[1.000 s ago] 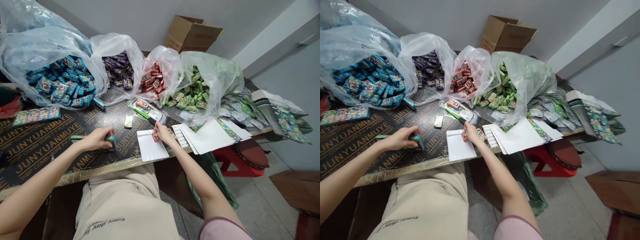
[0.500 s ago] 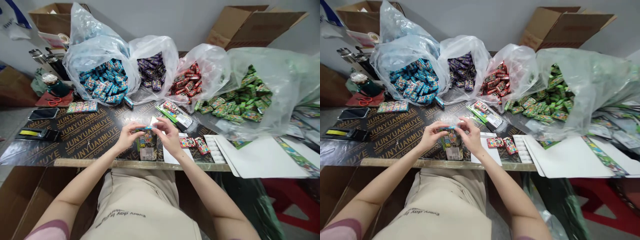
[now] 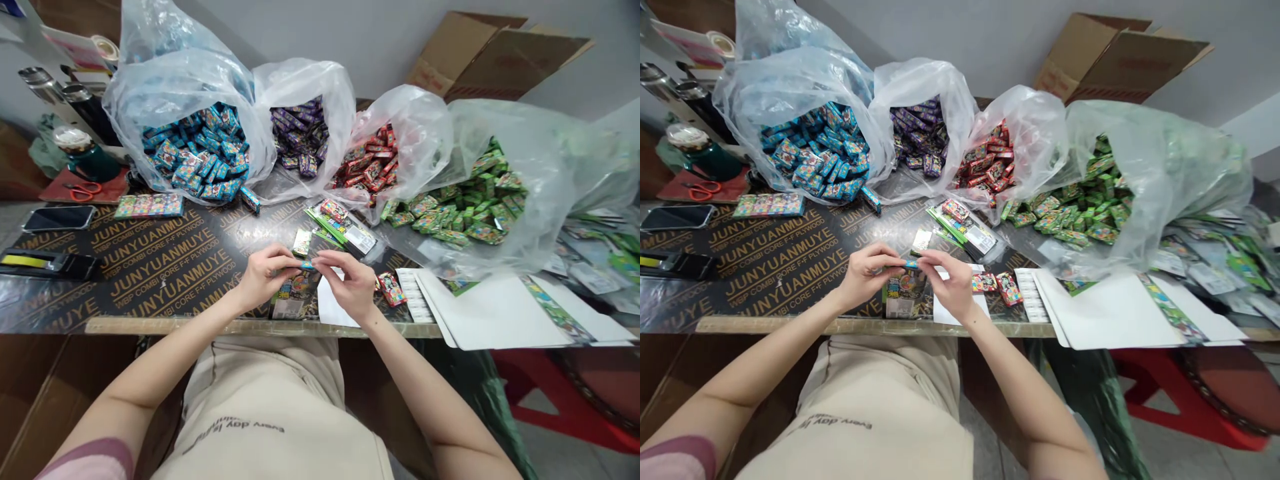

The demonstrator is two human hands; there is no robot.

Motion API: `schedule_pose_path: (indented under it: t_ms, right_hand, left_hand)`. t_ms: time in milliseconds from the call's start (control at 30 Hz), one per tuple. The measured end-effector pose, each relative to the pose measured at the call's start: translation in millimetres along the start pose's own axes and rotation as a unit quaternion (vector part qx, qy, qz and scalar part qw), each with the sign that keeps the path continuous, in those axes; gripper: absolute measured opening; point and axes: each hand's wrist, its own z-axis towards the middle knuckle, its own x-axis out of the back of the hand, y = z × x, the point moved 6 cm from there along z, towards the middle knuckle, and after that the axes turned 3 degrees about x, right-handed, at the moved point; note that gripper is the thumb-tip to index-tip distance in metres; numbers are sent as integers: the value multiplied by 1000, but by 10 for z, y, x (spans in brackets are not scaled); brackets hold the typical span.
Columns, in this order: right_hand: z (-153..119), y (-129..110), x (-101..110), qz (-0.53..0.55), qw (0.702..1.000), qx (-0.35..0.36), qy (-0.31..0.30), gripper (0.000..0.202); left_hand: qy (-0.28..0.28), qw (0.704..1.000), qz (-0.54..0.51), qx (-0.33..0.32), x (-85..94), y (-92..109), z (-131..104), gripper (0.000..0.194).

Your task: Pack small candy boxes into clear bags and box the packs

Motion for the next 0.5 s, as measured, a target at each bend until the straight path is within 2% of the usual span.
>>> schedule_pose_path:
  t_ms: [67,200,267,400,467,500]
  right_hand:
    - [-3,-17,-1,13,1000,-2,-13,22]
    - [8,11,-16,45,997,-51,-32,27]
    - [-16,-28,-8,6,999,-14,-36,21]
    - [-111,-184,-27,-102,984,121,-83,16]
    - [-73,-237,0,-117,981,129,-90,15]
    - [-16,-264,45,-119,983,118,-71,13]
  left_hand:
    - [-1,1000,9,-12,-6,28,-10,12]
    - [6,999,27,-21,0,60,-25,12]
    - [6,999,35,-36,-3,82,-42,12]
    - [-8,997,52,-55,-12,105,-82,15]
    - [-21,998,51,-37,-7,87,-82,16]
    - [-25,998,45,-24,0,76,-76,15]
